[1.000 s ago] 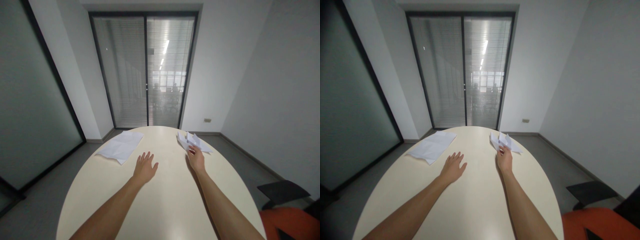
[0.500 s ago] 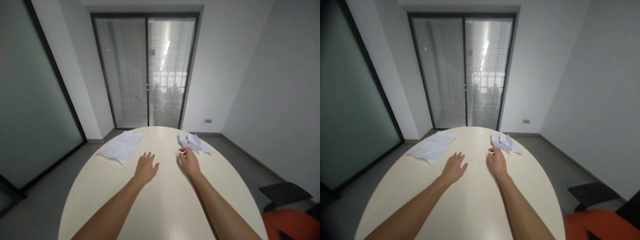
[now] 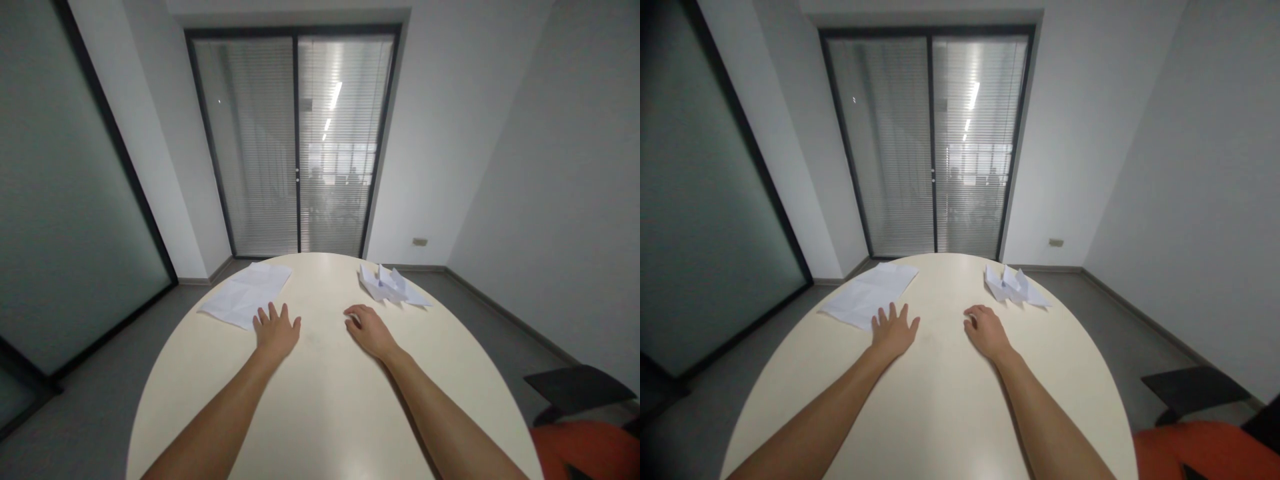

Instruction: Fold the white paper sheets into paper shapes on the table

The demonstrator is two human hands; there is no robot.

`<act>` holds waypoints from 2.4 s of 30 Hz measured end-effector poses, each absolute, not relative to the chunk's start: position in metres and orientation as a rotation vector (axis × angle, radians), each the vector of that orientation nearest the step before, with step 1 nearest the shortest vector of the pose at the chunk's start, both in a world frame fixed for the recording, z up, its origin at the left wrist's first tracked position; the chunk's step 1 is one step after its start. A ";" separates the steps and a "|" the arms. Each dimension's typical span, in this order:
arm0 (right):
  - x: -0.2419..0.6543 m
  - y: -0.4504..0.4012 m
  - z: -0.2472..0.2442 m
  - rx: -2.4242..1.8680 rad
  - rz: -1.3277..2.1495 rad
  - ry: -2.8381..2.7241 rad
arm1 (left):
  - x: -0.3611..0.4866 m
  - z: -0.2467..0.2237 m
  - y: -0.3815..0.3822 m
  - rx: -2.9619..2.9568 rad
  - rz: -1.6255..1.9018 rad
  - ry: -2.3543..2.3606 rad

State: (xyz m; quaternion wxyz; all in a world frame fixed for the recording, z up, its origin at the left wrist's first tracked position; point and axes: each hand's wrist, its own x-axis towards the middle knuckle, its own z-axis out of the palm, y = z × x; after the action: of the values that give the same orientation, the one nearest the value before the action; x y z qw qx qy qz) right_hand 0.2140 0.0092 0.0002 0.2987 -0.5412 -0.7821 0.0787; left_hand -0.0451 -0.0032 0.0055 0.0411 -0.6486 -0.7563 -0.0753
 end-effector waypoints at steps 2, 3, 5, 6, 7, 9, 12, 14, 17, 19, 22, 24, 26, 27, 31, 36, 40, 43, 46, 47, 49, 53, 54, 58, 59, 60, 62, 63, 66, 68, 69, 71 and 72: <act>0.213 0.009 0.001 -1.440 0.207 -2.084 | -0.041 0.009 -0.007 -2.008 -0.240 -2.255; 0.212 0.009 0.001 -1.444 0.205 -2.085 | -0.038 0.011 -0.010 -2.032 -0.259 -2.215; 0.210 0.008 0.003 -1.450 0.196 -2.082 | -0.028 0.018 -0.019 -2.106 -0.303 -2.139; 0.209 0.008 0.003 -1.451 0.190 -2.078 | -0.023 0.022 -0.024 -2.167 -0.327 -2.084; 0.207 0.007 0.005 -1.448 0.187 -2.073 | -0.017 0.025 -0.030 -2.243 -0.347 -2.014; 0.202 0.006 0.008 -1.428 0.194 -2.057 | -0.005 0.029 -0.043 -2.387 -0.407 -1.838; 0.195 0.004 0.013 -1.374 0.230 -2.025 | 0.010 0.036 -0.062 -2.626 -0.461 -1.612; 0.191 0.004 0.015 -1.331 0.258 -2.020 | 0.015 0.042 -0.073 -2.852 -0.470 -1.390; 0.190 0.004 0.013 -1.324 0.287 -2.050 | 0.019 0.052 -0.084 -3.142 -0.512 -1.113; 0.192 0.005 0.010 -1.344 0.301 -2.106 | 0.020 0.057 -0.087 -3.238 -0.541 -1.085; 0.194 0.005 0.008 -1.331 0.310 -2.213 | 0.021 0.058 -0.084 -3.219 -0.546 -1.291; 0.194 0.003 0.011 -1.310 0.292 -2.260 | 0.020 0.057 -0.079 -3.088 -0.540 -1.527; 0.192 -0.001 0.016 -1.290 0.265 -2.296 | 0.018 0.054 -0.074 -2.909 -0.558 -1.724; 0.190 -0.003 0.019 -1.281 0.249 -2.312 | 0.016 0.053 -0.072 -2.827 -0.563 -1.783; 0.183 -0.012 0.032 -1.278 0.242 -2.343 | 0.005 0.045 -0.065 -2.580 -0.427 -1.916; 0.182 -0.016 0.033 -1.270 0.273 -2.337 | -0.006 0.031 -0.058 -2.541 -0.130 -2.019; 0.184 -0.017 0.020 -1.229 0.239 -2.381 | -0.019 0.028 -0.047 -2.700 0.029 -2.000; 0.185 -0.018 0.012 -1.371 0.228 -2.389 | -0.029 0.029 -0.036 -2.842 0.001 -1.864; 0.185 -0.018 0.012 -1.423 0.208 -2.385 | -0.033 0.026 -0.031 -2.808 -0.096 -1.844; 0.184 -0.018 0.014 -1.410 0.189 -2.382 | -0.032 0.024 -0.030 -2.774 -0.127 -1.860; 0.184 -0.018 0.017 -1.371 0.159 -2.368 | -0.029 0.020 -0.030 -2.704 -0.205 -1.870; 0.181 -0.020 0.017 -1.408 0.168 -2.349 | -0.025 0.014 -0.029 -2.626 -0.343 -1.841; 0.180 -0.020 0.016 -1.467 0.189 -2.343 | -0.025 0.013 -0.029 -2.615 -0.347 -1.862; 0.179 -0.021 0.014 -1.705 0.285 -2.315 | -0.026 0.011 -0.024 -2.579 -0.311 -1.960; 0.179 -0.020 0.014 -1.743 0.297 -2.311 | -0.026 0.011 -0.023 -2.569 -0.303 -1.976; 0.180 -0.020 0.014 -1.776 0.301 -2.308 | -0.026 0.010 -0.023 -2.558 -0.295 -1.988; 0.181 -0.019 0.015 -1.835 0.288 -2.292 | -0.026 0.009 -0.022 -2.547 -0.275 -1.994; 0.182 -0.018 0.015 -1.856 0.272 -2.283 | -0.026 0.009 -0.021 -2.548 -0.264 -1.989; 0.181 -0.018 0.019 -1.879 0.196 -2.252 | -0.026 0.008 -0.022 -2.549 -0.248 -1.972; 0.179 -0.020 0.022 -1.844 0.156 -2.254 | -0.026 0.008 -0.023 -2.545 -0.251 -1.963; 0.177 -0.021 0.024 -1.806 0.151 -2.270 | -0.025 0.009 -0.023 -2.550 -0.255 -1.949; 0.174 -0.023 0.025 -1.713 0.192 -2.327 | -0.024 0.010 -0.024 -2.586 -0.261 -1.906; 0.172 -0.024 0.025 -1.675 0.230 -2.356 | -0.023 0.010 -0.025 -2.608 -0.265 -1.887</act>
State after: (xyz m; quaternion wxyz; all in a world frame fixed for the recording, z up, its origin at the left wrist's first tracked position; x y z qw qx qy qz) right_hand 0.1723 -0.0240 0.0248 0.1206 -0.5735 -0.8065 0.0787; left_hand -0.0231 -0.0248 0.0104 -0.0443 -0.8067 -0.5836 -0.0820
